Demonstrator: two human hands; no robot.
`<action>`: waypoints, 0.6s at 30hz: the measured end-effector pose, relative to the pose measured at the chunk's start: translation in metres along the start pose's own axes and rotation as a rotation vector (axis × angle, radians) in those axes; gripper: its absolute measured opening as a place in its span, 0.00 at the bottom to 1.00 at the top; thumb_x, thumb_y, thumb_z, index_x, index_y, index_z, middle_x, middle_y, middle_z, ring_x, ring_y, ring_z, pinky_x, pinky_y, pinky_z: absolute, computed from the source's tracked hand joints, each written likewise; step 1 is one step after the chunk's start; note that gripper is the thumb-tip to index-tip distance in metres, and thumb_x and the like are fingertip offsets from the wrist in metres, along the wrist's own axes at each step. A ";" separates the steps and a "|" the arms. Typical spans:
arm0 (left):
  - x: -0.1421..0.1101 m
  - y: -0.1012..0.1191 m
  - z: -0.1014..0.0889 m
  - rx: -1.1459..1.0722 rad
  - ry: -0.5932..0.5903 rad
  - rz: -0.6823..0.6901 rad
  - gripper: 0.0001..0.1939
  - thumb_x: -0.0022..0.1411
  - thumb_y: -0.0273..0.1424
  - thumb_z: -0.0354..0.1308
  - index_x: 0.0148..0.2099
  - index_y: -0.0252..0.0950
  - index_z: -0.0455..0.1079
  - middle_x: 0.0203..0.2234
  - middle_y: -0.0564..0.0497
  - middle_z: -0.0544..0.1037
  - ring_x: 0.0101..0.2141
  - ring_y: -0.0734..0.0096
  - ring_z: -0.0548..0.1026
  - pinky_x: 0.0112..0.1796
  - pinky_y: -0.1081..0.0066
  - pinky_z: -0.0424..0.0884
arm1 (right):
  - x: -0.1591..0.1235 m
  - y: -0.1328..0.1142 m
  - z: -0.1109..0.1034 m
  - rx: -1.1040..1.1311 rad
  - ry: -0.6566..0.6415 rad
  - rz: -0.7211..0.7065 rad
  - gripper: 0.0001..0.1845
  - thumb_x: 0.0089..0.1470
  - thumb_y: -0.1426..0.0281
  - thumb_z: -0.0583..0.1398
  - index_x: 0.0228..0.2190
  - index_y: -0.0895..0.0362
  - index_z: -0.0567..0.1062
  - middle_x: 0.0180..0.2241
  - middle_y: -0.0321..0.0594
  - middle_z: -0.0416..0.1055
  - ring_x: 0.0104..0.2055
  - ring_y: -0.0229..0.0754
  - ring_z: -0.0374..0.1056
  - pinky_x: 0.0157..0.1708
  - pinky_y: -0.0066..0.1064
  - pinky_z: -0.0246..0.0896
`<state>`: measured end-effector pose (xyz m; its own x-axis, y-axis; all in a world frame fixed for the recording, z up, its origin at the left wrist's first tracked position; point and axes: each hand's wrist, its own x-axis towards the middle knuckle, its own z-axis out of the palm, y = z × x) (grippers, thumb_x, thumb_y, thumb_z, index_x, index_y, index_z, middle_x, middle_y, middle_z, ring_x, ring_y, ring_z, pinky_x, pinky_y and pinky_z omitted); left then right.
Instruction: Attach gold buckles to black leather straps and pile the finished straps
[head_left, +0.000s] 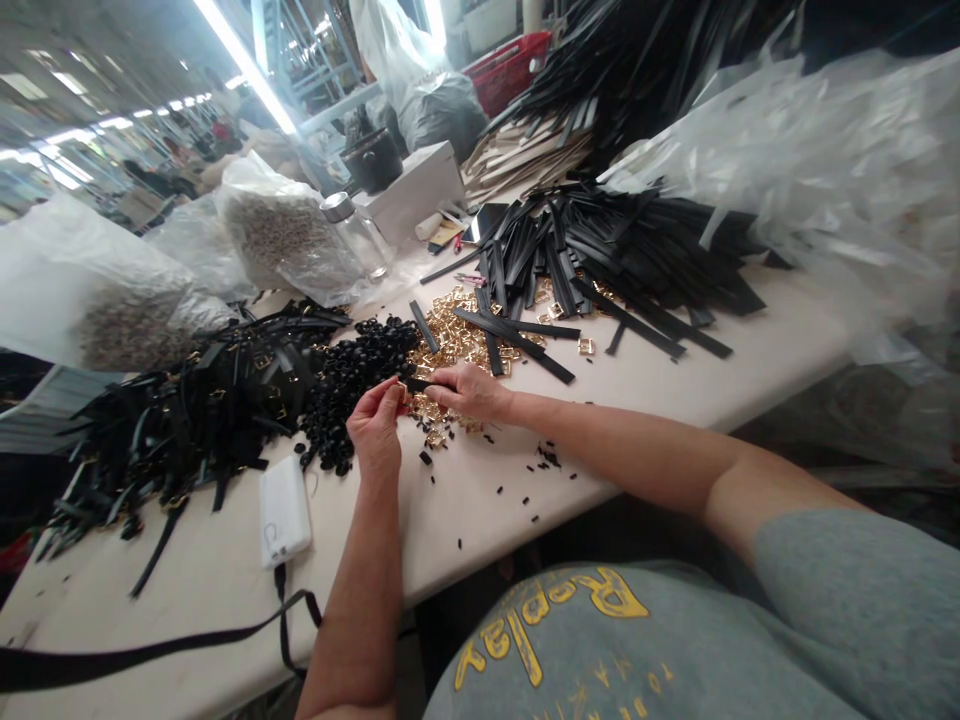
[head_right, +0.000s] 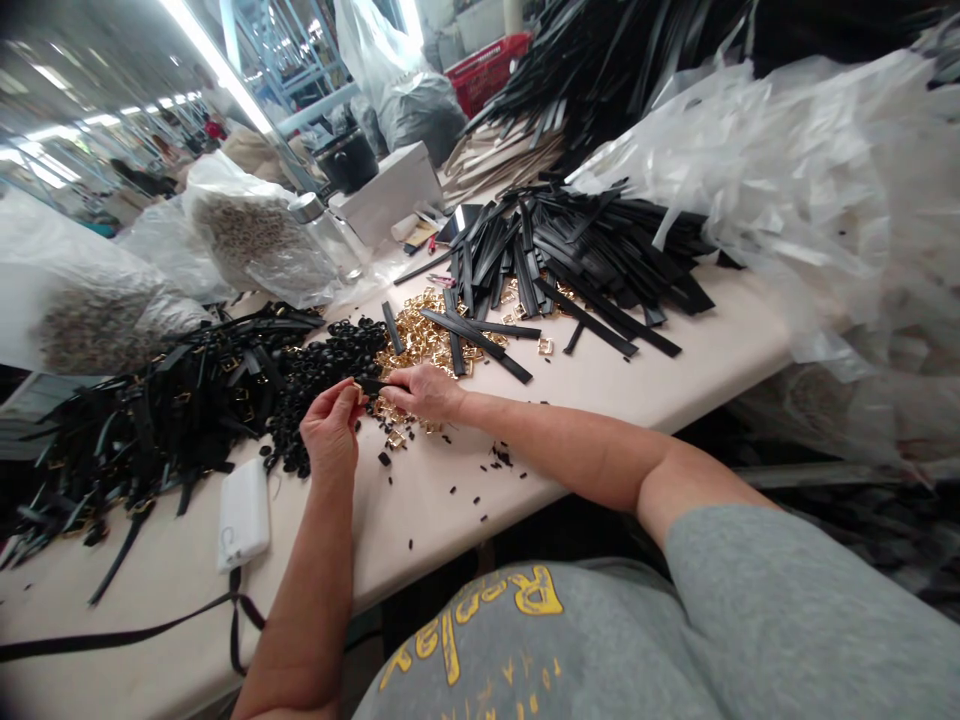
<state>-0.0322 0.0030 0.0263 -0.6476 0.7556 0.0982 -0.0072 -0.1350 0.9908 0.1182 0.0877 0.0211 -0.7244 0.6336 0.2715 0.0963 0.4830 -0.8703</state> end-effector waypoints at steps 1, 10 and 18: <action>0.000 0.000 -0.001 0.020 0.004 0.009 0.17 0.48 0.37 0.71 0.39 0.33 0.77 0.29 0.50 0.79 0.26 0.75 0.76 0.28 0.77 0.72 | 0.000 0.000 0.001 -0.046 -0.002 -0.016 0.14 0.60 0.70 0.57 0.23 0.61 0.70 0.22 0.33 0.67 0.24 0.31 0.58 0.28 0.24 0.47; 0.001 -0.001 -0.001 0.105 0.028 0.092 0.15 0.49 0.38 0.70 0.34 0.32 0.75 0.26 0.50 0.78 0.26 0.73 0.76 0.28 0.76 0.73 | -0.005 -0.012 -0.002 -0.217 0.102 -0.051 0.12 0.59 0.70 0.57 0.25 0.60 0.71 0.22 0.33 0.63 0.25 0.32 0.54 0.28 0.26 0.43; -0.002 -0.003 0.002 -0.010 -0.044 -0.008 0.16 0.48 0.38 0.71 0.33 0.33 0.75 0.29 0.50 0.79 0.27 0.74 0.76 0.32 0.74 0.75 | -0.003 -0.011 0.000 -0.325 0.048 0.061 0.11 0.60 0.70 0.57 0.26 0.60 0.74 0.24 0.36 0.67 0.26 0.34 0.55 0.27 0.28 0.41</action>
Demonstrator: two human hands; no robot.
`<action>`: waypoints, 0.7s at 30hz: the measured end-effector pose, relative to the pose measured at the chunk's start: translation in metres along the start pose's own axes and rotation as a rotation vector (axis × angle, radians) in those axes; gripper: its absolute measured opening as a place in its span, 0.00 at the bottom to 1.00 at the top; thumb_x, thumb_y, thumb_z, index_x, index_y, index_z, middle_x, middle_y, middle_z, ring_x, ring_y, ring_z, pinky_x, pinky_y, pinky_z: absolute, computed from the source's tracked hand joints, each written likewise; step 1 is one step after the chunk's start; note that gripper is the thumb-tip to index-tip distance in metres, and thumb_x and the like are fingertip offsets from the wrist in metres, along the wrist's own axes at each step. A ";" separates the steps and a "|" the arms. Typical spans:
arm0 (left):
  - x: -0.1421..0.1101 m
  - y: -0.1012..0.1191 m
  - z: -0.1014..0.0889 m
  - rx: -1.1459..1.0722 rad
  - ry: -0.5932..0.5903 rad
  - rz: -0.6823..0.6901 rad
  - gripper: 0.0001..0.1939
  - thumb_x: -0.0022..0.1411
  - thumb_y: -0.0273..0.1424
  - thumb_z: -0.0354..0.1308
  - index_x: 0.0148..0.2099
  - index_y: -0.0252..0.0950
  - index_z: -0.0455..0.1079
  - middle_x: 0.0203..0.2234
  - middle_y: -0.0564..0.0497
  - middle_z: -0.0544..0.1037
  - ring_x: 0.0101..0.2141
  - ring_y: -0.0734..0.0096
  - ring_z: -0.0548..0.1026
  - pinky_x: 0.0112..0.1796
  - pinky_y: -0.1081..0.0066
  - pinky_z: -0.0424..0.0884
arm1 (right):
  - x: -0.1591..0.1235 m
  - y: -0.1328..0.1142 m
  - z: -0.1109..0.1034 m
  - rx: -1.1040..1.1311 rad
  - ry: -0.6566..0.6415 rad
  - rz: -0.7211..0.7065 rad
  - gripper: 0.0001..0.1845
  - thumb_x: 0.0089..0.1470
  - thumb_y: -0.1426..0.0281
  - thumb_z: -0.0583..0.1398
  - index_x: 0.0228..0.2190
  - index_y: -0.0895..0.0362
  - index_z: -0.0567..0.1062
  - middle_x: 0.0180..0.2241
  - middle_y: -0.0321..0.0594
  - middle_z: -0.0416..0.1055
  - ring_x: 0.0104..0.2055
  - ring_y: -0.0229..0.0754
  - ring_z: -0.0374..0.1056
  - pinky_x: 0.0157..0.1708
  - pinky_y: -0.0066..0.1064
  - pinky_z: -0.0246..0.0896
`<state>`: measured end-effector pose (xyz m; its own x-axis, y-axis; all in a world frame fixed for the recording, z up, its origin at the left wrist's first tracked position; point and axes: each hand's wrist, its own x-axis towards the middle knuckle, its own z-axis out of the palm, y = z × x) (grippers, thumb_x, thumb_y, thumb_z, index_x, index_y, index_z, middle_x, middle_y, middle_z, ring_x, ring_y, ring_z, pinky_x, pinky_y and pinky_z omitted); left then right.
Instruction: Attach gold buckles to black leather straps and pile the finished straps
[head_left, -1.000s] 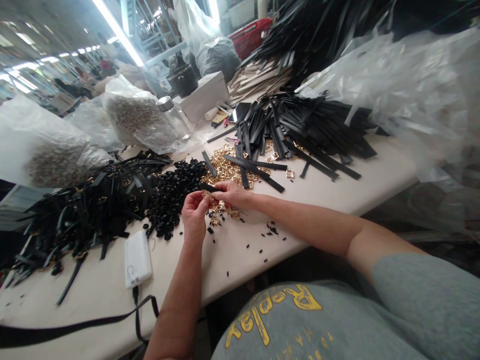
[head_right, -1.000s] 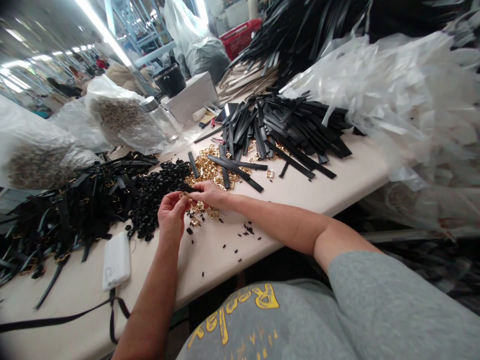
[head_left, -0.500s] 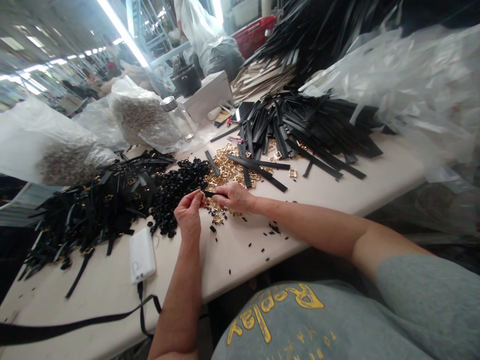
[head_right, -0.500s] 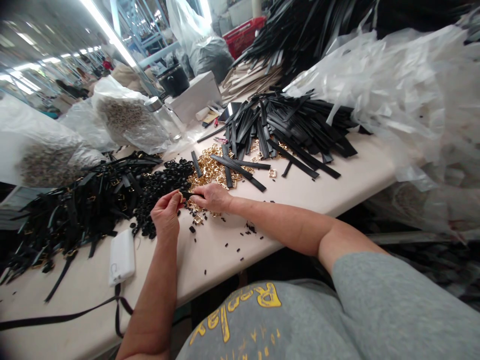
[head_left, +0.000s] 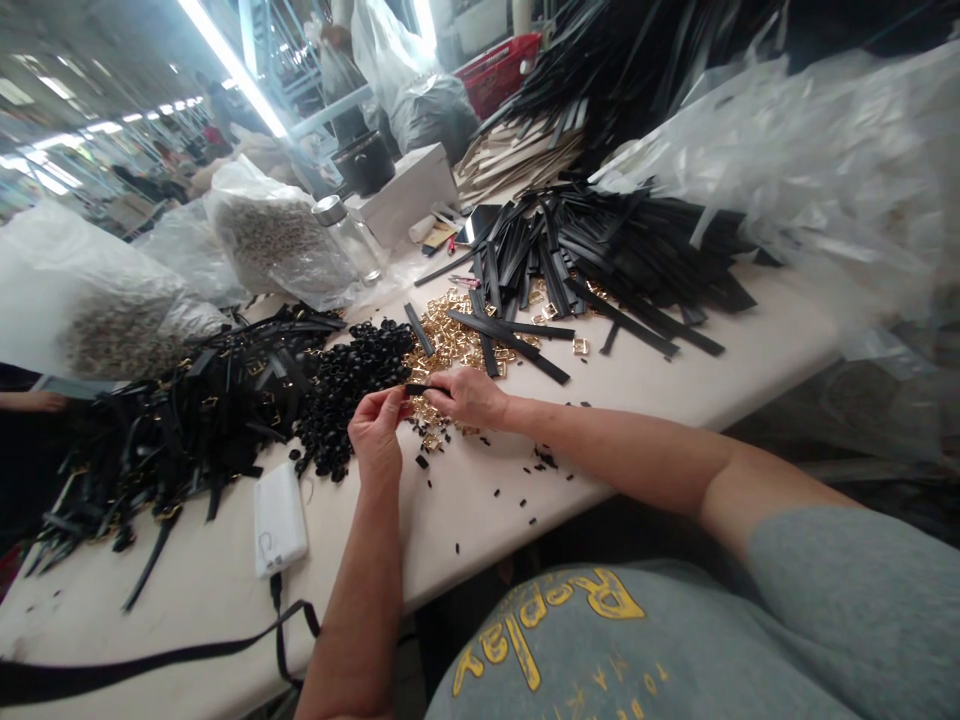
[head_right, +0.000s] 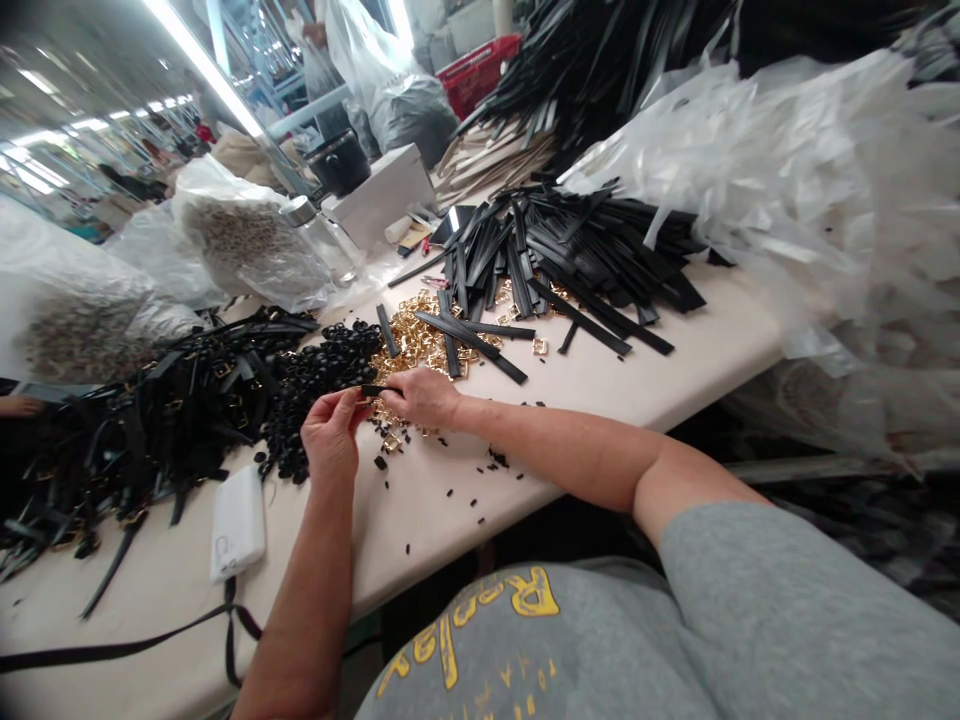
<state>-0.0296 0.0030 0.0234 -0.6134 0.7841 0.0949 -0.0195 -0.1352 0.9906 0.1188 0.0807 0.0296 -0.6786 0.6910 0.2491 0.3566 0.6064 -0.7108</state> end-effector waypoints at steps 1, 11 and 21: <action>0.000 0.000 0.000 -0.021 -0.015 -0.018 0.15 0.47 0.38 0.71 0.33 0.33 0.75 0.31 0.50 0.79 0.28 0.74 0.77 0.33 0.74 0.75 | 0.000 0.000 -0.001 0.008 0.001 0.007 0.11 0.60 0.70 0.57 0.27 0.60 0.74 0.25 0.36 0.67 0.26 0.34 0.56 0.27 0.28 0.41; -0.002 0.000 -0.002 -0.025 -0.066 0.031 0.13 0.48 0.36 0.71 0.33 0.34 0.76 0.35 0.48 0.81 0.32 0.72 0.78 0.33 0.75 0.75 | 0.000 0.002 -0.001 -0.034 -0.015 -0.016 0.11 0.60 0.69 0.57 0.27 0.60 0.74 0.25 0.37 0.68 0.27 0.35 0.56 0.28 0.28 0.42; -0.007 -0.001 0.002 0.067 -0.074 0.184 0.09 0.51 0.34 0.70 0.33 0.35 0.77 0.36 0.48 0.80 0.33 0.71 0.77 0.34 0.73 0.74 | 0.000 0.003 0.001 0.006 -0.016 -0.034 0.12 0.61 0.70 0.57 0.26 0.61 0.73 0.24 0.36 0.66 0.26 0.34 0.55 0.28 0.27 0.42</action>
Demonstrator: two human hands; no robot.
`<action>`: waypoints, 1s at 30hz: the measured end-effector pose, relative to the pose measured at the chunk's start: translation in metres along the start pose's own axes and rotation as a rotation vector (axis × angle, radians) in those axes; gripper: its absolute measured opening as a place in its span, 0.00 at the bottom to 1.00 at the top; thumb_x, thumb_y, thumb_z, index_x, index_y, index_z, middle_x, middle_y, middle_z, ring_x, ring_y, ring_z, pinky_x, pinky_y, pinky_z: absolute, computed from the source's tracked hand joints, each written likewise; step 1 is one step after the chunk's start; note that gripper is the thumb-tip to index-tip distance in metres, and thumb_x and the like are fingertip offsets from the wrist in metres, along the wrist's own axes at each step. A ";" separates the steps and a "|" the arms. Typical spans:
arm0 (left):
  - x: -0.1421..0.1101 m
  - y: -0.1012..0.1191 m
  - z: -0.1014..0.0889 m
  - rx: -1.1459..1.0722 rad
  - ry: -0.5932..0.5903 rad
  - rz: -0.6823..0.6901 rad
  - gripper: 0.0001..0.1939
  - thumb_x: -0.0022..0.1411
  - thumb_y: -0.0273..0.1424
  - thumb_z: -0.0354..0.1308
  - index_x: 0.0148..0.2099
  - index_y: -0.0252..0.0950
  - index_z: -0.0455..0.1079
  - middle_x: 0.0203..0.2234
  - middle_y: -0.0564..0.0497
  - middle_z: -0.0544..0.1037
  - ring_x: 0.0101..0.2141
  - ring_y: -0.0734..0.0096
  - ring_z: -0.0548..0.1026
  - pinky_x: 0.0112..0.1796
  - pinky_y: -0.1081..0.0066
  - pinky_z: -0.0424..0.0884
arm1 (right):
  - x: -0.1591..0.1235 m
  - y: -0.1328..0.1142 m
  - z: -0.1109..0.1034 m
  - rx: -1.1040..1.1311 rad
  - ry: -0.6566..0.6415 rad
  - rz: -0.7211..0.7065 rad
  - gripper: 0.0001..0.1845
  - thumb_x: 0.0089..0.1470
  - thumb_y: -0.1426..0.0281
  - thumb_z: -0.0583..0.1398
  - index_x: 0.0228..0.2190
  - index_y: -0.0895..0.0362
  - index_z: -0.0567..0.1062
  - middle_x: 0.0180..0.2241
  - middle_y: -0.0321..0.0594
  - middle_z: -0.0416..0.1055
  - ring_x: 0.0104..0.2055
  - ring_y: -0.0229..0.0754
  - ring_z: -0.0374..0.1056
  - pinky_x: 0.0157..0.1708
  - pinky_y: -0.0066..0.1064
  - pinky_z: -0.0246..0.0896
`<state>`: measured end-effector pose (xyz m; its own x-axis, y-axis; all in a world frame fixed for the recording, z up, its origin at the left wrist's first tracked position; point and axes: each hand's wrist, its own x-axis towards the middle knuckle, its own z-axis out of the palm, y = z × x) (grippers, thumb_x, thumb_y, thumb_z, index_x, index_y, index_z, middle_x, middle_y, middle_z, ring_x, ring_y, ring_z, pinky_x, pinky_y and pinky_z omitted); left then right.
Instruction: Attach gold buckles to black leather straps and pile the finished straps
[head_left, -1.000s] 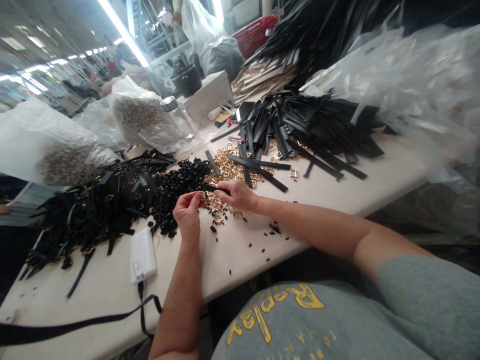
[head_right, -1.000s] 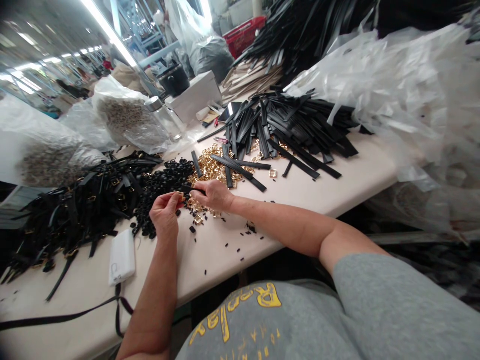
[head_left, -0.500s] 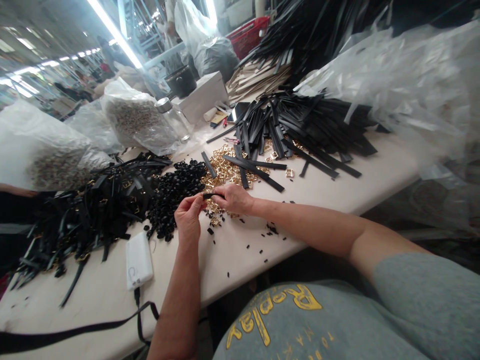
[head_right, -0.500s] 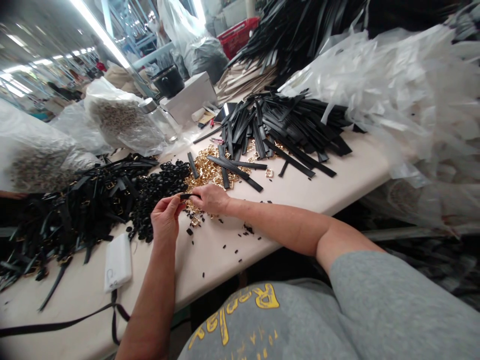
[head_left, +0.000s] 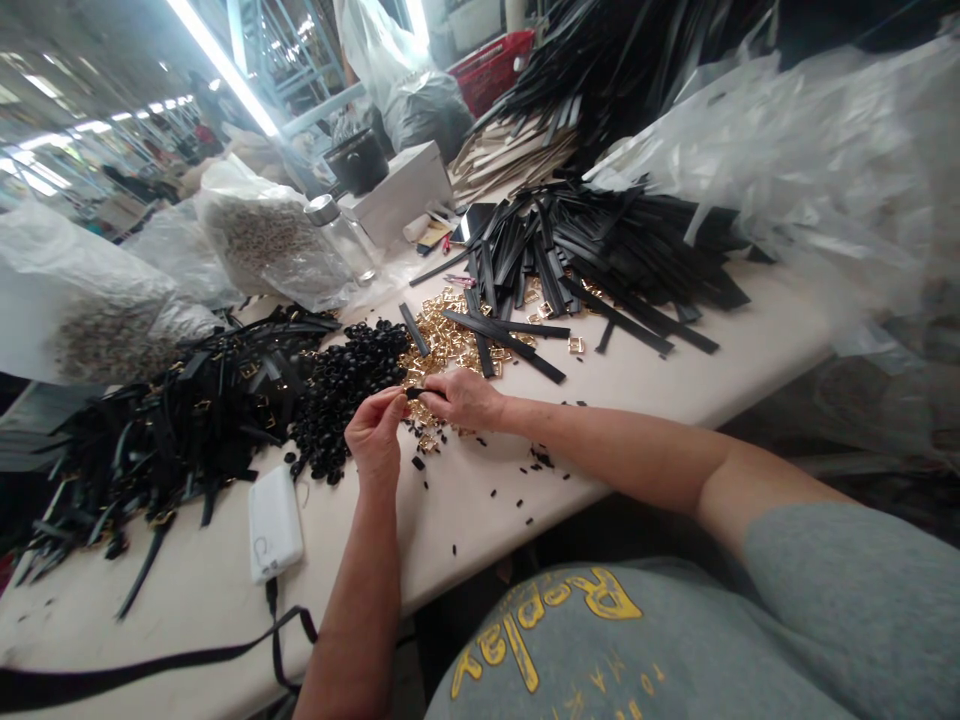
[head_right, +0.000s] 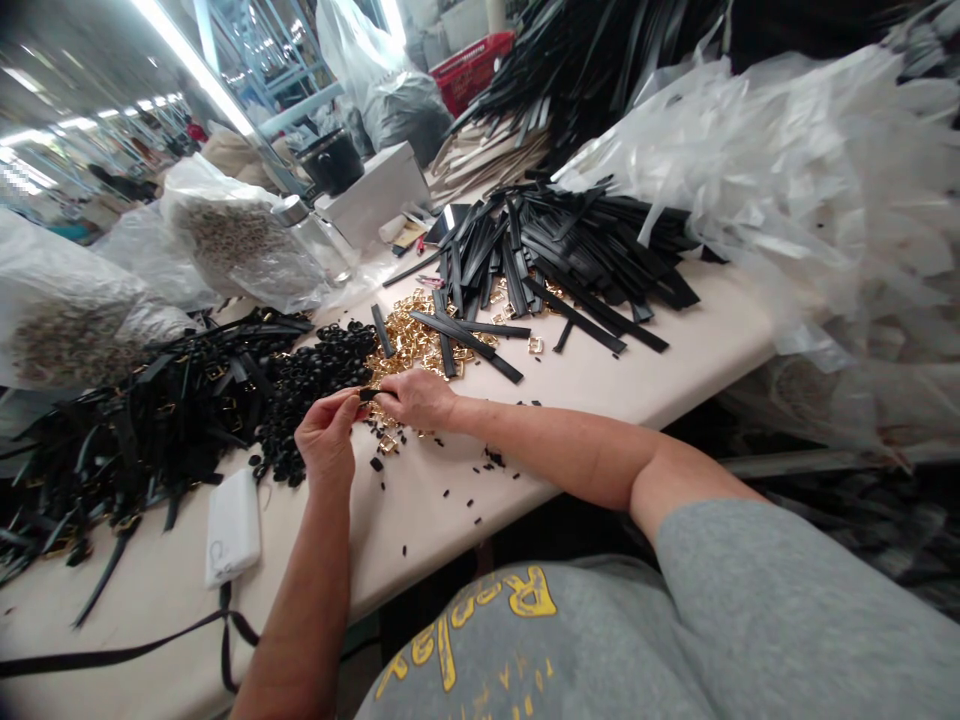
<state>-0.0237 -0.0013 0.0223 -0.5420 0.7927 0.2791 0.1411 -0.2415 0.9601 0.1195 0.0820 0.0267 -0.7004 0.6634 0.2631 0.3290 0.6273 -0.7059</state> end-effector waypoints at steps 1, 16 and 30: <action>-0.001 0.001 0.001 0.020 -0.006 0.037 0.08 0.52 0.34 0.69 0.33 0.36 0.77 0.36 0.48 0.80 0.34 0.70 0.77 0.35 0.72 0.74 | 0.000 0.000 0.000 0.008 0.004 -0.001 0.12 0.61 0.70 0.57 0.27 0.61 0.73 0.24 0.36 0.67 0.26 0.34 0.55 0.28 0.27 0.42; -0.005 -0.004 0.003 0.083 -0.037 0.078 0.08 0.50 0.34 0.70 0.34 0.38 0.79 0.33 0.51 0.78 0.35 0.70 0.76 0.41 0.70 0.73 | -0.001 -0.001 -0.002 0.080 0.020 -0.101 0.11 0.60 0.72 0.57 0.26 0.61 0.71 0.24 0.35 0.65 0.26 0.33 0.56 0.29 0.26 0.45; 0.008 -0.002 -0.010 0.096 0.146 0.043 0.13 0.50 0.39 0.69 0.33 0.33 0.76 0.27 0.51 0.78 0.27 0.74 0.74 0.33 0.72 0.72 | -0.003 -0.005 -0.004 0.123 -0.094 -0.046 0.08 0.59 0.76 0.57 0.28 0.62 0.73 0.21 0.32 0.64 0.24 0.32 0.56 0.27 0.25 0.43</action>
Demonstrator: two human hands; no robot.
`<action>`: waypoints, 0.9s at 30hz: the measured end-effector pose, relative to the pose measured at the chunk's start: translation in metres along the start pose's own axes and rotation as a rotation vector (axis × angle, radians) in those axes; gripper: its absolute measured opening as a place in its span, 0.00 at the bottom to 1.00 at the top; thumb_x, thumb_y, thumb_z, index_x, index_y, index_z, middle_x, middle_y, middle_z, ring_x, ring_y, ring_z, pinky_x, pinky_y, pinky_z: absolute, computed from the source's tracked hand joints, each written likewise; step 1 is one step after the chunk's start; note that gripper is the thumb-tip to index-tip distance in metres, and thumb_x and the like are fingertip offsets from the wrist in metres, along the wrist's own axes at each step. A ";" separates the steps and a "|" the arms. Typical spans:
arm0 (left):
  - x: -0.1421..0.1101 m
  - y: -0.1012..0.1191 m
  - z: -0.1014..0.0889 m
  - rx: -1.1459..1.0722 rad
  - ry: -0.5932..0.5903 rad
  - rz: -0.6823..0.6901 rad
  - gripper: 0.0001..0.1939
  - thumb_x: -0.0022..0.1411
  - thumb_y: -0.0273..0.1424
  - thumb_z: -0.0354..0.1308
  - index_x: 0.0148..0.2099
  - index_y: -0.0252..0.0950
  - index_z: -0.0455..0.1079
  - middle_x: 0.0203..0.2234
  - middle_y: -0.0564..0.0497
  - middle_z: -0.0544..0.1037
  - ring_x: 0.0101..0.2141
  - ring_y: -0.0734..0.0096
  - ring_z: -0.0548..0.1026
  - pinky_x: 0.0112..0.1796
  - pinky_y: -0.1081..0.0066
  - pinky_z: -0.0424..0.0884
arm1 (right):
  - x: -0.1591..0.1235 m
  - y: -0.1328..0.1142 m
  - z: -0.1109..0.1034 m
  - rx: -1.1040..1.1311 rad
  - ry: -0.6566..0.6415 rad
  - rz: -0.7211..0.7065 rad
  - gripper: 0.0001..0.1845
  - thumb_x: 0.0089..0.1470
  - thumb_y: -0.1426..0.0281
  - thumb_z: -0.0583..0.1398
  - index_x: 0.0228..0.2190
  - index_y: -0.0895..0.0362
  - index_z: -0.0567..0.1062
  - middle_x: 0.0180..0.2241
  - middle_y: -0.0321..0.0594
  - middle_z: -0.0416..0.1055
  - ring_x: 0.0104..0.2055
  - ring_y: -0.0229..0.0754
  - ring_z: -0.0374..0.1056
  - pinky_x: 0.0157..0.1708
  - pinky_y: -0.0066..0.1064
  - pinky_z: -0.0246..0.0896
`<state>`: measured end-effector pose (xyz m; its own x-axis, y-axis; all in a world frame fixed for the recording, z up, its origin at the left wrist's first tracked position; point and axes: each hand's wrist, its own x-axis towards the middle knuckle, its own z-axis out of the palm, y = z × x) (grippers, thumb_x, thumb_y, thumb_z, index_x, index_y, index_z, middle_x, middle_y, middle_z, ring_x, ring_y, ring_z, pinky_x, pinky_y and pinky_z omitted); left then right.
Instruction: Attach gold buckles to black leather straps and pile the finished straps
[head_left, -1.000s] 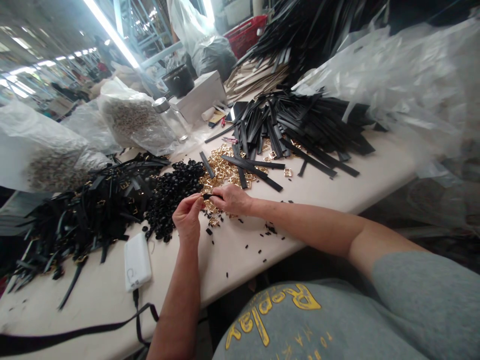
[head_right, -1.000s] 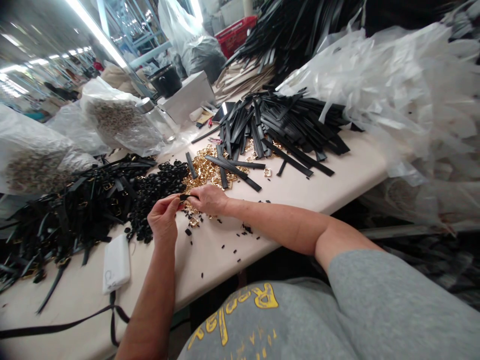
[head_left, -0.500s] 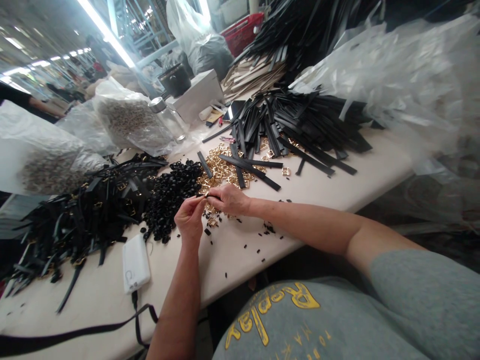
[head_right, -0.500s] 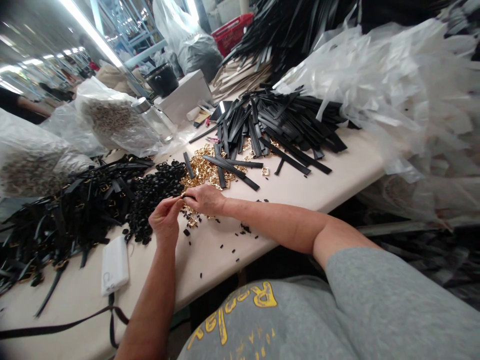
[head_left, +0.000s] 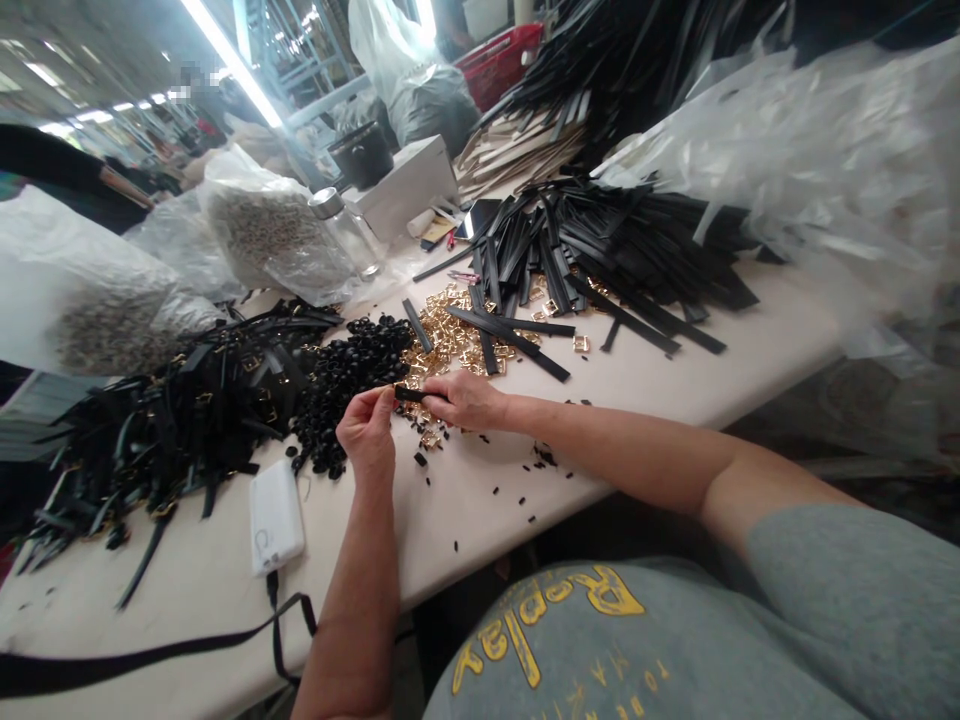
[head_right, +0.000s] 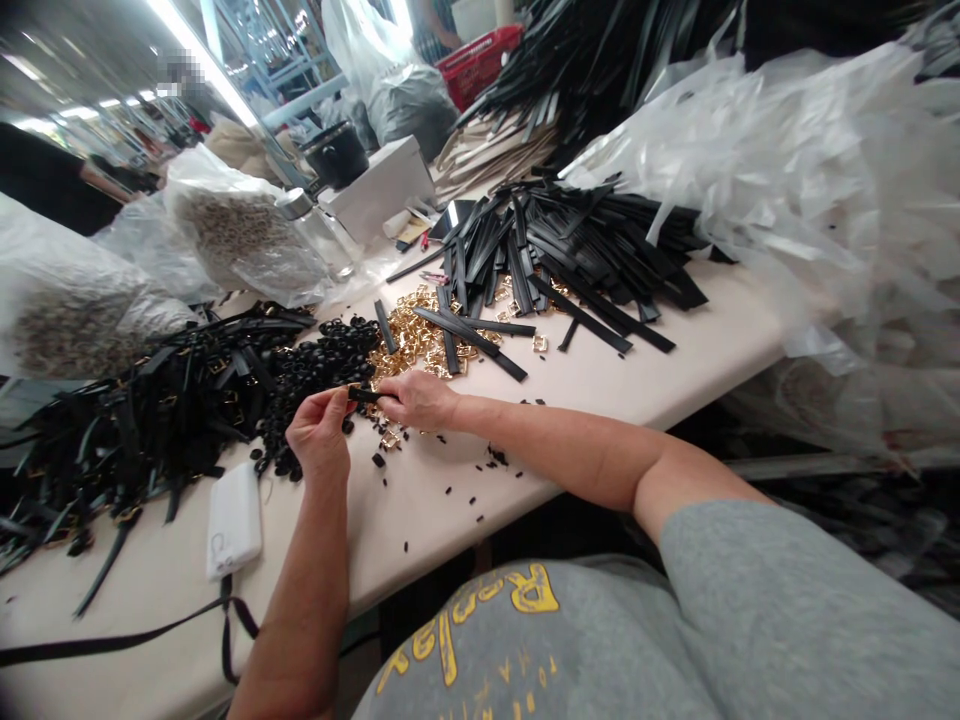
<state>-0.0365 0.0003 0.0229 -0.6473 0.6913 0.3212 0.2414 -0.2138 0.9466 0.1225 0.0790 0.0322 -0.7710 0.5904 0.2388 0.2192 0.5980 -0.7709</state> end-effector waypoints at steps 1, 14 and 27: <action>-0.001 0.000 0.001 -0.005 -0.007 -0.006 0.13 0.50 0.39 0.69 0.33 0.33 0.76 0.26 0.52 0.78 0.27 0.74 0.74 0.32 0.73 0.72 | 0.000 0.000 0.000 0.004 0.001 -0.007 0.08 0.59 0.76 0.57 0.28 0.62 0.73 0.22 0.32 0.65 0.24 0.32 0.56 0.27 0.25 0.44; -0.012 -0.001 0.013 -0.090 -0.131 -0.093 0.11 0.49 0.35 0.71 0.32 0.34 0.77 0.27 0.51 0.79 0.27 0.75 0.74 0.33 0.73 0.72 | 0.001 0.003 0.002 0.131 0.025 -0.042 0.10 0.62 0.77 0.55 0.27 0.61 0.67 0.24 0.33 0.66 0.24 0.31 0.57 0.29 0.24 0.47; -0.010 0.003 0.020 -0.332 -0.105 -0.185 0.37 0.42 0.32 0.75 0.56 0.41 0.67 0.23 0.58 0.73 0.25 0.79 0.72 0.33 0.77 0.73 | 0.004 0.014 0.012 0.306 -0.006 -0.081 0.07 0.65 0.75 0.53 0.33 0.61 0.68 0.24 0.32 0.68 0.19 0.29 0.61 0.24 0.22 0.53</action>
<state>-0.0142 0.0063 0.0222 -0.5766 0.8020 0.1559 -0.1307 -0.2789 0.9514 0.1155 0.0828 0.0153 -0.7821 0.5442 0.3036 -0.0321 0.4515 -0.8917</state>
